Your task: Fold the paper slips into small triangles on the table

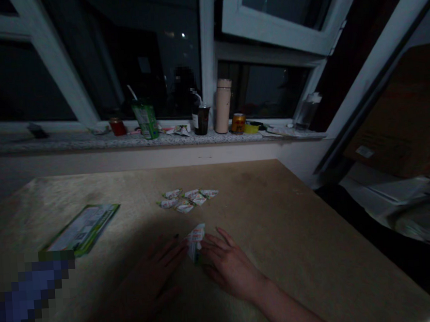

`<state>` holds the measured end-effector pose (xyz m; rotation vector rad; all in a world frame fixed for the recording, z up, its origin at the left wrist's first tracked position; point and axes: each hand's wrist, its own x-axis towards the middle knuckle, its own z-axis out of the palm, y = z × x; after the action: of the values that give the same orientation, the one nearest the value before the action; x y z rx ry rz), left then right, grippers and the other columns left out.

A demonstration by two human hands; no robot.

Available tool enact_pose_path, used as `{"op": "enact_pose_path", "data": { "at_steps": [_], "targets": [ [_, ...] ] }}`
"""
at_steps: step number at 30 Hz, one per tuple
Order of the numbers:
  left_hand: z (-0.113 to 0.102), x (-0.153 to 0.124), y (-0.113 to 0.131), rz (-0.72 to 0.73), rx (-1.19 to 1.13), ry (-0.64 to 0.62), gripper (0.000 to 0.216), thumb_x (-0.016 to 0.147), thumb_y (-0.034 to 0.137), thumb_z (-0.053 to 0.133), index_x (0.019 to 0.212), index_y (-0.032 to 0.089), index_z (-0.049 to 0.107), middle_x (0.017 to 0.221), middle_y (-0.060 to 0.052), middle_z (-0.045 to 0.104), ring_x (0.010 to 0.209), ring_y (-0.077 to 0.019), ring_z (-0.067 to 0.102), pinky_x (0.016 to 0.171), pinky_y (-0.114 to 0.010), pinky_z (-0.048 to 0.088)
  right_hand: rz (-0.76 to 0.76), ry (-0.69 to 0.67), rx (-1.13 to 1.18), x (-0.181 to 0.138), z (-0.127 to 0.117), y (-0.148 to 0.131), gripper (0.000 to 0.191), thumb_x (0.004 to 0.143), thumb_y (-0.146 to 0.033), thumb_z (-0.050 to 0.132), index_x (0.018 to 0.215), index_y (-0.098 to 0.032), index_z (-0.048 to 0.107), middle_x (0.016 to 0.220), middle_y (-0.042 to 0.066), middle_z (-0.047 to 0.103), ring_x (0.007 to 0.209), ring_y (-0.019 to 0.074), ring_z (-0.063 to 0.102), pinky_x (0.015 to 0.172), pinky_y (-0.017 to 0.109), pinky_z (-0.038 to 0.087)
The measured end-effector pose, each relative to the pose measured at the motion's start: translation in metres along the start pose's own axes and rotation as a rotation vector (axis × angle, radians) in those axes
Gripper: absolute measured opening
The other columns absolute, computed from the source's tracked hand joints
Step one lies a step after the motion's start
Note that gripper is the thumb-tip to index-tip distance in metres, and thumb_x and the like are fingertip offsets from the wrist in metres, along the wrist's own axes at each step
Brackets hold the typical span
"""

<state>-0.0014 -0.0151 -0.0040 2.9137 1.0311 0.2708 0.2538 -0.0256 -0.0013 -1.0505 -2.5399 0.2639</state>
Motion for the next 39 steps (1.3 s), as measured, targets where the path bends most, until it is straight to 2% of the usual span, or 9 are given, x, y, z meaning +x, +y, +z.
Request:
{"op": "enact_pose_path", "data": {
  "at_steps": [5,11,18,21,24,30,33,39],
  "targets": [
    [0.006,0.0,-0.002,-0.06,0.041,0.049,0.059,0.092,0.049,0.043,0.143,0.021,0.031,0.147,-0.007,0.036,0.135,-0.0273,0.029,0.111,-0.049,0.019,-0.049,0.042,0.049,0.001,0.002,-0.005,0.026,0.091,-0.021,0.047,0.115,-0.022,0.056,0.121,0.004,0.062,0.124,0.016,0.045,0.116,0.042,0.011],
    [0.004,0.005,0.0,-0.082,0.039,0.062,0.05,0.095,0.043,0.04,0.14,0.022,0.038,0.143,-0.004,0.042,0.132,-0.0252,0.034,0.11,-0.045,0.021,-0.065,0.056,0.082,0.001,0.004,-0.009,0.023,0.091,-0.02,0.047,0.111,-0.023,0.058,0.113,0.003,0.065,0.117,0.0152,0.05,0.114,0.04,0.012],
    [0.003,0.009,-0.004,-0.083,0.018,0.066,0.051,0.093,0.046,0.043,0.138,0.022,0.04,0.14,-0.005,0.046,0.128,-0.0249,0.039,0.11,-0.045,0.021,-0.119,-0.009,0.103,0.0,0.004,-0.011,0.027,0.091,-0.022,0.046,0.117,-0.022,0.056,0.121,0.004,0.063,0.124,0.0153,0.045,0.115,0.039,0.007],
    [0.005,0.011,-0.006,-0.098,0.027,0.077,0.05,0.092,0.047,0.045,0.135,0.022,0.044,0.136,-0.006,0.051,0.123,-0.0244,0.045,0.107,-0.043,0.026,-0.132,-0.063,0.11,0.001,0.005,-0.012,0.029,0.092,-0.025,0.045,0.12,-0.022,0.055,0.126,0.003,0.059,0.123,0.014,0.045,0.114,0.037,0.011],
    [0.004,0.012,-0.007,-0.111,0.032,0.101,0.042,0.093,0.045,0.046,0.129,0.024,0.05,0.128,-0.004,0.057,0.115,-0.0233,0.05,0.104,-0.041,0.029,-0.12,-0.055,0.125,0.001,0.007,-0.01,0.029,0.093,-0.025,0.044,0.119,-0.024,0.055,0.126,0.003,0.059,0.12,0.0133,0.048,0.111,0.035,0.018],
    [-0.001,0.016,-0.004,-0.035,0.047,0.028,0.028,0.095,0.03,0.046,0.12,0.027,0.058,0.12,0.0,0.062,0.106,-0.0211,0.055,0.097,-0.04,0.034,0.027,0.111,0.112,0.003,0.003,0.004,0.029,0.09,-0.026,0.052,0.118,-0.023,0.058,0.113,0.006,0.064,0.11,0.0192,0.052,0.097,0.036,0.035],
    [-0.005,0.017,-0.005,-0.012,0.04,0.006,0.027,0.096,0.025,0.045,0.119,0.027,0.059,0.12,0.001,0.063,0.104,-0.0203,0.056,0.095,-0.039,0.034,0.073,0.115,0.11,0.003,0.002,0.012,0.024,0.088,-0.029,0.056,0.111,-0.023,0.062,0.105,0.006,0.064,0.103,0.0206,0.053,0.092,0.037,0.037],
    [-0.011,0.018,-0.011,-0.043,-0.069,-0.025,0.031,0.096,0.025,0.044,0.125,0.028,0.054,0.125,0.004,0.061,0.105,-0.017,0.057,0.094,-0.035,0.036,0.089,0.135,0.111,0.005,0.004,0.014,0.018,0.087,-0.03,0.06,0.102,-0.023,0.066,0.098,0.005,0.064,0.1,0.0194,0.053,0.089,0.036,0.035]
  ]
}}
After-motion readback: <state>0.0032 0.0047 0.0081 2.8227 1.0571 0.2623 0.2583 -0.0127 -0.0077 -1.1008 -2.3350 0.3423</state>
